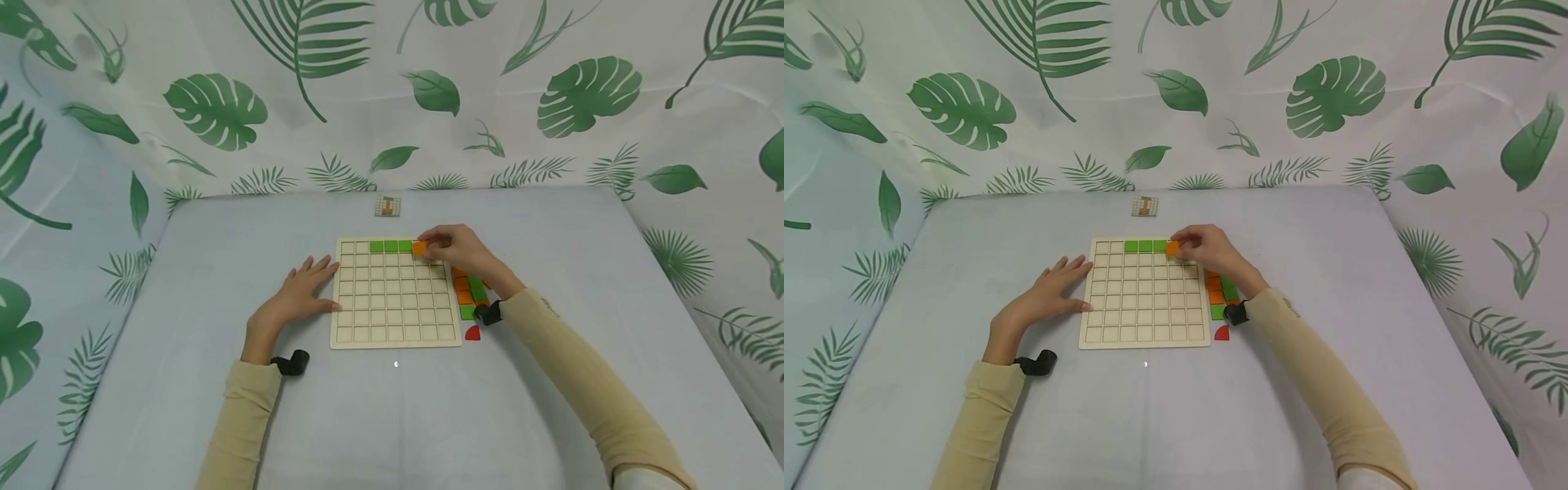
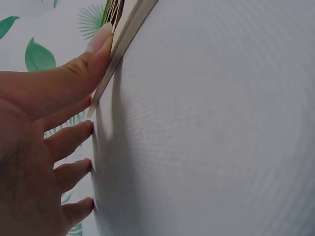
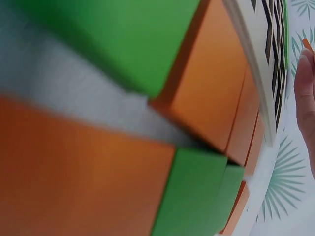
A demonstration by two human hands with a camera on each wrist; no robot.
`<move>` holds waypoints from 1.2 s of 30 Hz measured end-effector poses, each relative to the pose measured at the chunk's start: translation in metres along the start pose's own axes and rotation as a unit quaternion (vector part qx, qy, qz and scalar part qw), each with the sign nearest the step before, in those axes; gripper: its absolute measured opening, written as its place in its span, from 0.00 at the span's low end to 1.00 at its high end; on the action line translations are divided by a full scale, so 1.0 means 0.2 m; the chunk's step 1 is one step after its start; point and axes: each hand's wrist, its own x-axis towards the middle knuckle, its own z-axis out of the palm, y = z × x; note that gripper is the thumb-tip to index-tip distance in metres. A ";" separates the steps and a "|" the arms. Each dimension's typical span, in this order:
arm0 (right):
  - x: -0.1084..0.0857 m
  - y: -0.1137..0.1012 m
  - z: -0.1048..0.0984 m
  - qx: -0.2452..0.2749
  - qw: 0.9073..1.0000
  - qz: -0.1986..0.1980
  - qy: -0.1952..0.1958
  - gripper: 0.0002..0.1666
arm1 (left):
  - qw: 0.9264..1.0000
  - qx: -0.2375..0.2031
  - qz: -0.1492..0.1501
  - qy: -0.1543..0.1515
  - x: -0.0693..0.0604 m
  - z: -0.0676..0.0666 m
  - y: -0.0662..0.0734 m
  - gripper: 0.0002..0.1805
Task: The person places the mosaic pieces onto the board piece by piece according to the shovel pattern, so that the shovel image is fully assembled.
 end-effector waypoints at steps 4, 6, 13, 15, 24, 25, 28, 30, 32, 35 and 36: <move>0.02 -0.02 0.02 0.002 1.000 0.006 0.004 0.21 | 1.000 -0.003 -0.001 -0.001 0.00 0.00 0.00 0.50; 0.03 -0.03 0.03 0.005 1.000 0.008 0.006 0.21 | 1.000 -0.006 -0.001 -0.001 0.00 0.00 0.00 0.50; 0.04 -0.04 0.06 0.005 1.000 0.013 -0.003 0.21 | 1.000 -0.014 -0.003 -0.011 0.00 0.00 0.00 0.50; 0.04 -0.04 0.07 0.004 1.000 0.009 0.001 0.21 | 1.000 -0.011 -0.002 -0.009 0.00 0.00 0.00 0.50; 0.04 -0.05 0.08 0.004 1.000 0.000 -0.002 0.21 | 1.000 -0.002 -0.005 -0.009 0.01 0.00 0.01 0.50; 0.04 -0.05 0.08 0.004 1.000 0.000 -0.003 0.22 | 1.000 -0.002 -0.005 -0.009 0.01 0.00 0.01 0.50; 0.05 -0.06 0.09 -0.003 1.000 0.000 -0.006 0.23 | 1.000 -0.004 -0.007 -0.012 0.01 0.00 0.01 0.50; 0.06 -0.07 0.09 -0.008 1.000 -0.001 -0.009 0.23 | 1.000 -0.003 -0.006 -0.013 0.01 -0.01 0.01 0.50; 0.07 -0.07 0.10 -0.016 1.000 -0.004 -0.014 0.23 | 1.000 -0.006 -0.006 -0.014 0.01 -0.01 0.02 0.50; 0.08 -0.07 0.11 -0.030 0.999 -0.015 -0.028 0.23 | 1.000 -0.007 -0.003 -0.014 0.01 -0.01 0.02 0.50; 0.09 -0.07 0.11 -0.033 0.999 -0.018 -0.032 0.22 | 1.000 -0.010 -0.004 -0.014 0.01 -0.01 0.02 0.50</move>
